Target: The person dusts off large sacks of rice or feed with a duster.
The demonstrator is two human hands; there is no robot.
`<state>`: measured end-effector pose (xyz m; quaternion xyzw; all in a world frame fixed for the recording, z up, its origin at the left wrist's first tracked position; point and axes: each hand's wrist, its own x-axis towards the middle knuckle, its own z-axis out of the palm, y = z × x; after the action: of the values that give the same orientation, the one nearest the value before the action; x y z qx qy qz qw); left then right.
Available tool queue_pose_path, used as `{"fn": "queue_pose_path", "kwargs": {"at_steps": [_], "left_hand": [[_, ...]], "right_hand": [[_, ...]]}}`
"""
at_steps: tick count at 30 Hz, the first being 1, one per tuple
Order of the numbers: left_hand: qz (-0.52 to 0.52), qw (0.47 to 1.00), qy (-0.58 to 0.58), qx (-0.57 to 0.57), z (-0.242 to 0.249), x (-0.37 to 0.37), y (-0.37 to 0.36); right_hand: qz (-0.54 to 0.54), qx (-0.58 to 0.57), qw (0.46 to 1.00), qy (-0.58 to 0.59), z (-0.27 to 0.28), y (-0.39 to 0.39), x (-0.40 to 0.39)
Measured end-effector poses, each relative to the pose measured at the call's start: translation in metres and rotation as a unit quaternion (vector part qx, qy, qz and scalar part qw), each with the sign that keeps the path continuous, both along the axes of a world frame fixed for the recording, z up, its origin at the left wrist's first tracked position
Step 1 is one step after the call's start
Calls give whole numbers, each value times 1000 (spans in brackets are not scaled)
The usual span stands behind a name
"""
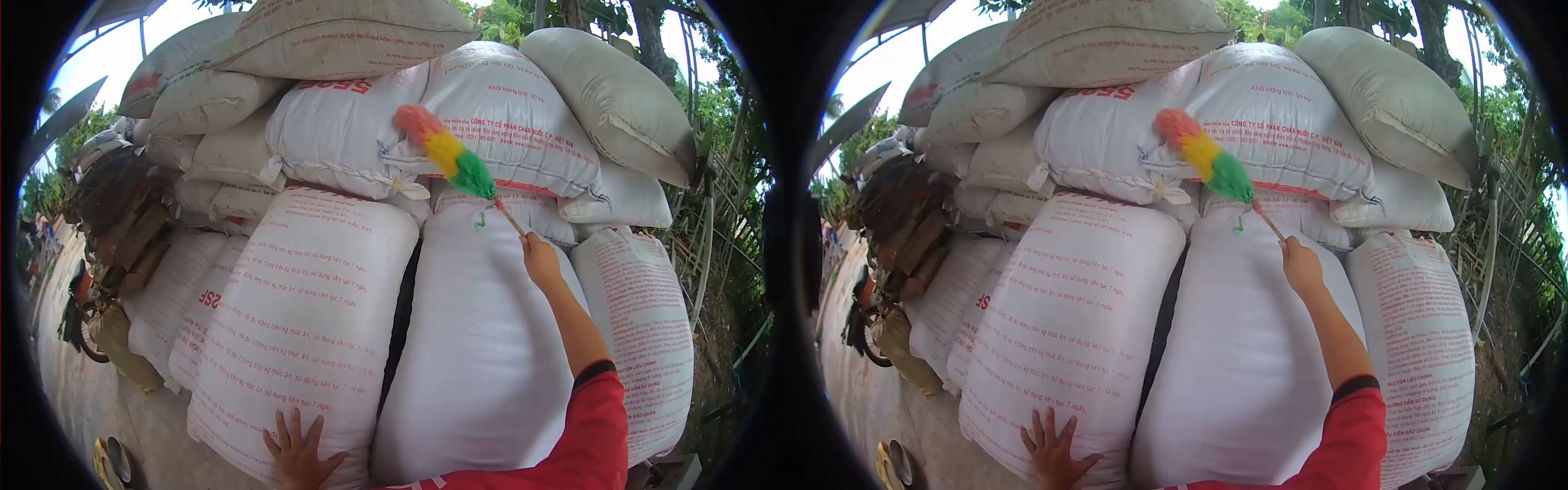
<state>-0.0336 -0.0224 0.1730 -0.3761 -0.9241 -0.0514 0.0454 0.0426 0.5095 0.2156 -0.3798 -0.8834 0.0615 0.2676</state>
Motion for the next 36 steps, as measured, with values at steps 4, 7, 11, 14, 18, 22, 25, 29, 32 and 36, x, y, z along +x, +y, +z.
{"fn": "queue_pose_path", "kwargs": {"at_steps": [4,7,11,14,18,22,25,29,32,36], "left_hand": [[3,1000,28,-12,-15,-3,-3],[0,998,69,-4,-23,-2,-3],[11,998,62,23,-22,-2,-1],[12,998,56,23,-19,-2,-1],[13,998,61,25,-15,-3,-2],[17,998,44,39,-15,-2,-5],[12,997,54,57,-19,-2,-8],[6,997,50,54,-17,-3,-12],[-1,998,39,51,-18,-3,-17],[22,997,33,70,-20,-2,-25]], "right_hand": [[-51,40,959,276,10,36,2],[-67,1,954,292,-12,54,-11],[47,-95,994,-8,-26,-25,-12],[107,-133,984,-53,-16,-66,3],[116,-187,975,-14,6,-87,5],[117,-210,971,-17,-25,-95,-20],[132,-139,975,-115,-40,-134,-40],[276,-170,922,-210,-15,-201,-43],[381,-103,886,-244,9,-231,-38],[341,3,922,-185,24,-227,-46]]}}
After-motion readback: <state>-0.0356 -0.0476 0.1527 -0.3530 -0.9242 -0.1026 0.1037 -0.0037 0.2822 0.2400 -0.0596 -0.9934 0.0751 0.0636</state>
